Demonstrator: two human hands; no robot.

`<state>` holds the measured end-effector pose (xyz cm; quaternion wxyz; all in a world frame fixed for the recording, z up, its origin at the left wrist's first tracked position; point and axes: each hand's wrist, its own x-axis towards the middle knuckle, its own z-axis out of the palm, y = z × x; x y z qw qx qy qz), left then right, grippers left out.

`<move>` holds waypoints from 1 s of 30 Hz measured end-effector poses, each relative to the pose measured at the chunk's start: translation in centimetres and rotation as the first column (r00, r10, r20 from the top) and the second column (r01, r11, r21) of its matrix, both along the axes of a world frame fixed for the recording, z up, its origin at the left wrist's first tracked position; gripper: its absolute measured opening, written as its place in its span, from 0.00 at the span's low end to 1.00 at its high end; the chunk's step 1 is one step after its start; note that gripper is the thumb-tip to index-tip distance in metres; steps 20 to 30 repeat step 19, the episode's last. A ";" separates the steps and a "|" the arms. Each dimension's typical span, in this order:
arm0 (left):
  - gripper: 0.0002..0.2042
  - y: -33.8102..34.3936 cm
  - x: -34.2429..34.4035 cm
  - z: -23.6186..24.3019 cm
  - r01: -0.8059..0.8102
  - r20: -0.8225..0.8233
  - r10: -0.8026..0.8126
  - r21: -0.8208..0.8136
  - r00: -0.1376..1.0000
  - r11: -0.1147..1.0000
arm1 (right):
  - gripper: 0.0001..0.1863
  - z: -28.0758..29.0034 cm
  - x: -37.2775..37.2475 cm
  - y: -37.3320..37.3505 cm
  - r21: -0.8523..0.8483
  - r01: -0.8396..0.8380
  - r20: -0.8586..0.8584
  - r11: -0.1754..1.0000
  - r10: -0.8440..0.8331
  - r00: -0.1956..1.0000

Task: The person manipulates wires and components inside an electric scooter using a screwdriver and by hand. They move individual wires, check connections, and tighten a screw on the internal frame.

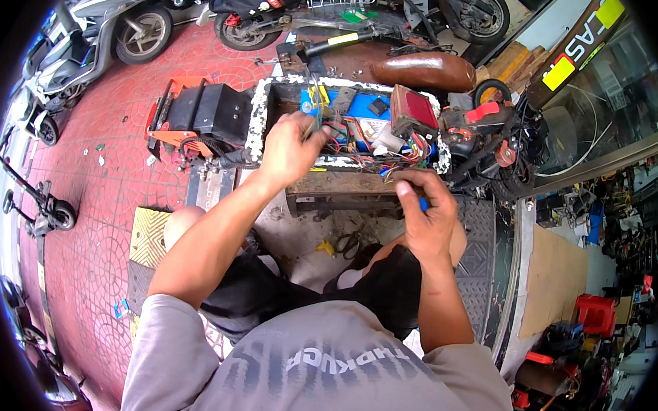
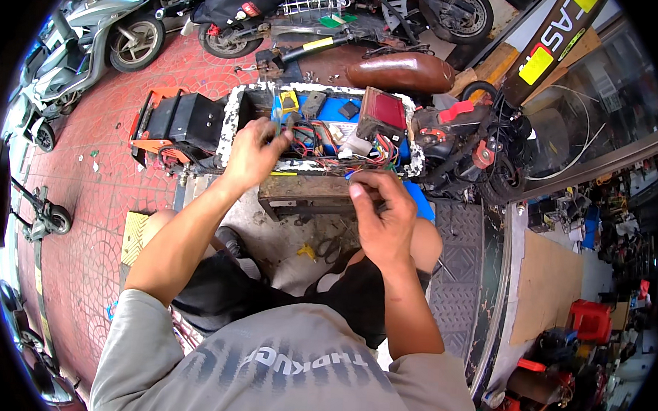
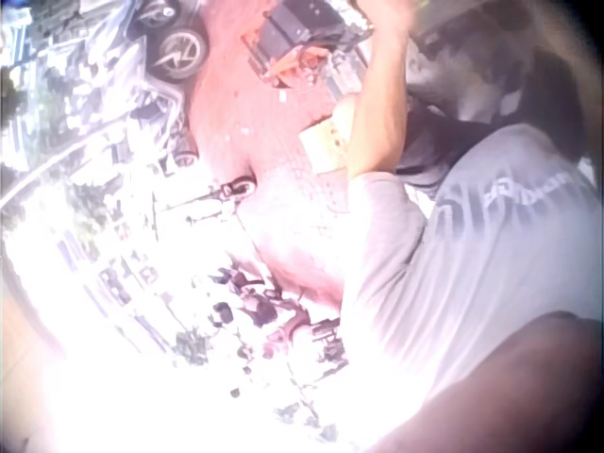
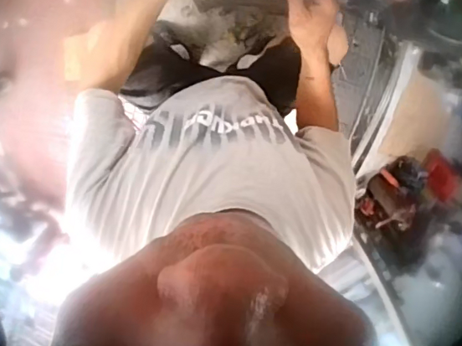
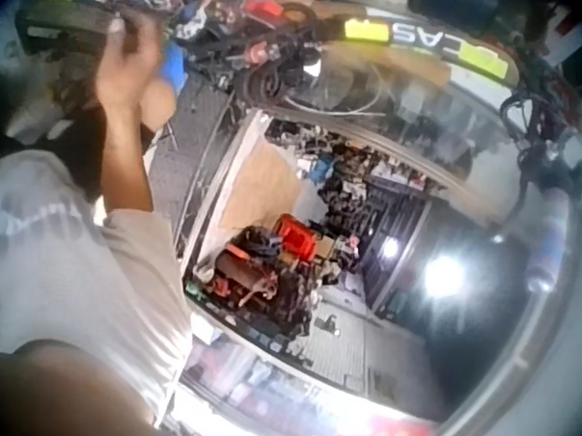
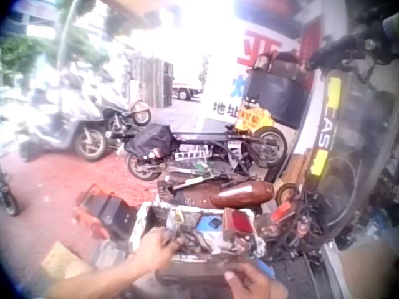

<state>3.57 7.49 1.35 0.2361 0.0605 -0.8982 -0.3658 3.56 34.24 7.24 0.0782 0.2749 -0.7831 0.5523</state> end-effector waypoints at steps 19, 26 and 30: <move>0.11 5.1 4.3 -1.8 0.349 -0.116 -0.422 -0.391 0.899 0.852 | 0.20 2.5 -11.0 -15.6 0.629 0.046 -0.205 0.776 0.109 0.973; 0.11 5.1 4.3 -1.8 0.349 -0.116 -0.422 -0.391 0.899 0.852 | 0.20 2.5 -11.0 -15.6 0.629 0.046 -0.205 0.776 0.109 0.973; 0.11 5.1 4.3 -1.8 0.349 -0.116 -0.422 -0.391 0.899 0.852 | 0.20 2.5 -11.0 -15.6 0.629 0.046 -0.205 0.776 0.109 0.973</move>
